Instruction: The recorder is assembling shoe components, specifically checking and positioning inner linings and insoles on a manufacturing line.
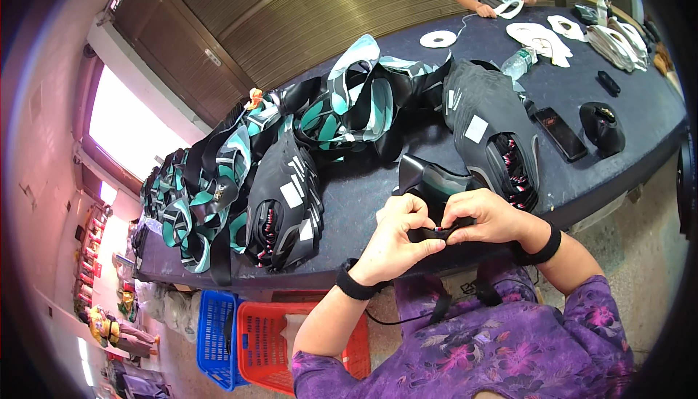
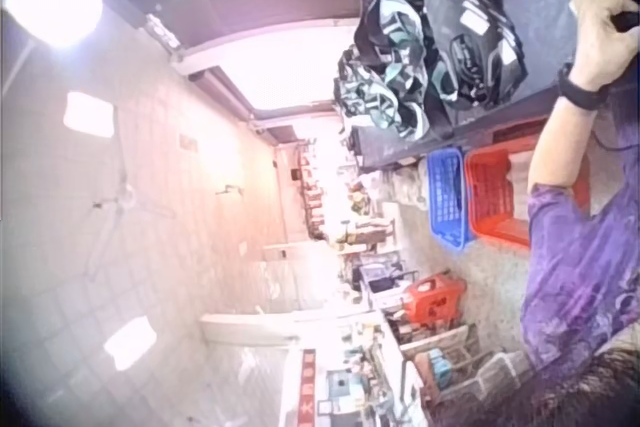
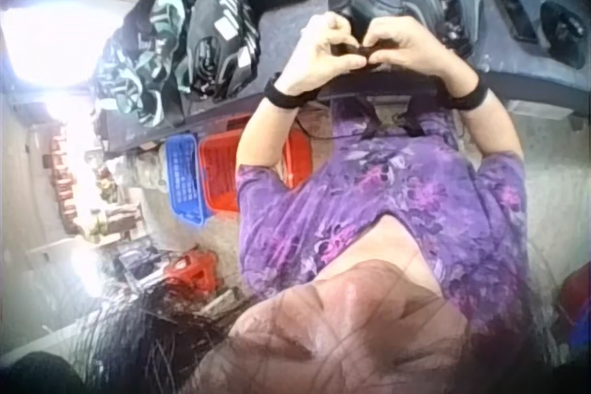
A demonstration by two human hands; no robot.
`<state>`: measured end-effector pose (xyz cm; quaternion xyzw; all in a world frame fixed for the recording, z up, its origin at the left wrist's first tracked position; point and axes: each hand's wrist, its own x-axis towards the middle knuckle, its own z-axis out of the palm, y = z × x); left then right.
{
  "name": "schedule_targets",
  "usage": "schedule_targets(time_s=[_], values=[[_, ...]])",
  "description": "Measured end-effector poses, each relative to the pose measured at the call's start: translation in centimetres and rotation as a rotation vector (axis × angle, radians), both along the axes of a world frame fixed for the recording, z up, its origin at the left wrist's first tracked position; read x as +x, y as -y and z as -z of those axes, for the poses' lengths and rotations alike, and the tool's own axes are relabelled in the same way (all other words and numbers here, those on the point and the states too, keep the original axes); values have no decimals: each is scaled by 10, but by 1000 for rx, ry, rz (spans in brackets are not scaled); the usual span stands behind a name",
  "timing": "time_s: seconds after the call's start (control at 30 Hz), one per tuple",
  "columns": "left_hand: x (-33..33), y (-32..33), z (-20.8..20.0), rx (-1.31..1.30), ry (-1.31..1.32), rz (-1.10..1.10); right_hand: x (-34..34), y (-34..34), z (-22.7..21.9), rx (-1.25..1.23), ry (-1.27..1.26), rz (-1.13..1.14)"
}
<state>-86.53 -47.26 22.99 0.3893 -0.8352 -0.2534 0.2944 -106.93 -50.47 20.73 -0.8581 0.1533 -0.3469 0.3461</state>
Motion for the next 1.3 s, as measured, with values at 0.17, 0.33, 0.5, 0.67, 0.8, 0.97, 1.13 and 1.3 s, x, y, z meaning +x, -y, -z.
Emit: schedule_targets(time_s=[0.17,0.33,0.5,0.67,0.8,0.97,1.13,1.3], values=[[-1,-3,-13,-217,228,62,2,-1,2,-2,-9,1],[-1,0,-15,-38,326,137,1,-2,3,18,23,-6],[-4,6,-20,-46,344,236,1,-2,4,27,53,-30],[-8,7,-17,-62,242,207,-5,-4,1,133,93,18],[-7,11,-15,-48,238,195,-3,-5,1,176,126,-1],[-17,3,-28,18,615,252,5,-14,2,135,82,6],[-14,2,-14,35,615,246,-7,-12,4,20,248,144],[11,-12,-5,92,442,129,-43,-20,35,367,308,175]])
